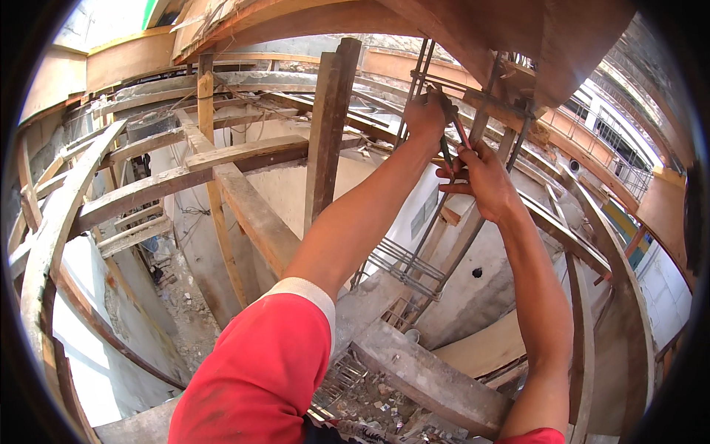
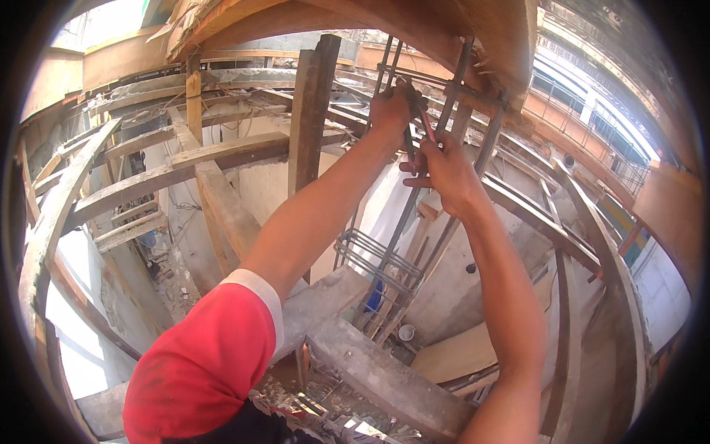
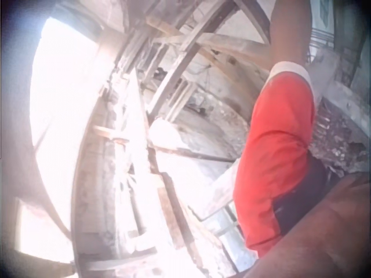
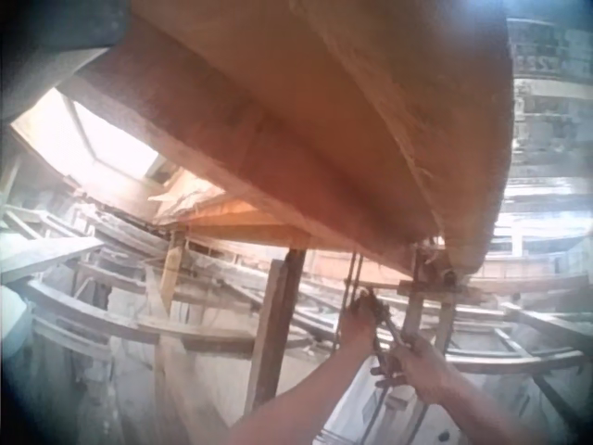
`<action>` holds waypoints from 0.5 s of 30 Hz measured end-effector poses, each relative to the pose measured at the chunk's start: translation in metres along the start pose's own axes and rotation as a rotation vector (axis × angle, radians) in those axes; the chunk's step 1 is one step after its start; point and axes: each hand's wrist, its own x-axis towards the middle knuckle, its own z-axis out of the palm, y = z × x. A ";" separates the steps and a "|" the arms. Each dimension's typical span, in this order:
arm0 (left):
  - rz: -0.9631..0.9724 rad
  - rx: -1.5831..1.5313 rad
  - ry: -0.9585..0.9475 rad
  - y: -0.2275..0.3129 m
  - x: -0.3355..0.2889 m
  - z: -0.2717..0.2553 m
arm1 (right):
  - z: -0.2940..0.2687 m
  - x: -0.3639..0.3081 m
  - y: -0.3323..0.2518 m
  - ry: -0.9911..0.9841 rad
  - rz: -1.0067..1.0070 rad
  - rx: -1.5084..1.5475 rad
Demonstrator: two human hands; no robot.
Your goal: The person uses pliers to tighten and secure metal rods and clamps on a vertical scaffolding structure. They repeatedly adjust the position of the rods and tighten the clamps to ensure stability.
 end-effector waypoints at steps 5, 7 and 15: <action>-0.079 -0.031 -0.063 0.003 -0.011 -0.006 | -0.002 -0.001 -0.005 -0.197 0.051 0.100; -0.154 0.029 -0.103 0.005 -0.022 -0.001 | -0.003 0.001 -0.011 -0.160 0.041 0.121; -0.286 -0.174 -0.152 0.004 -0.013 0.001 | -0.016 0.018 -0.038 -0.093 0.008 -0.352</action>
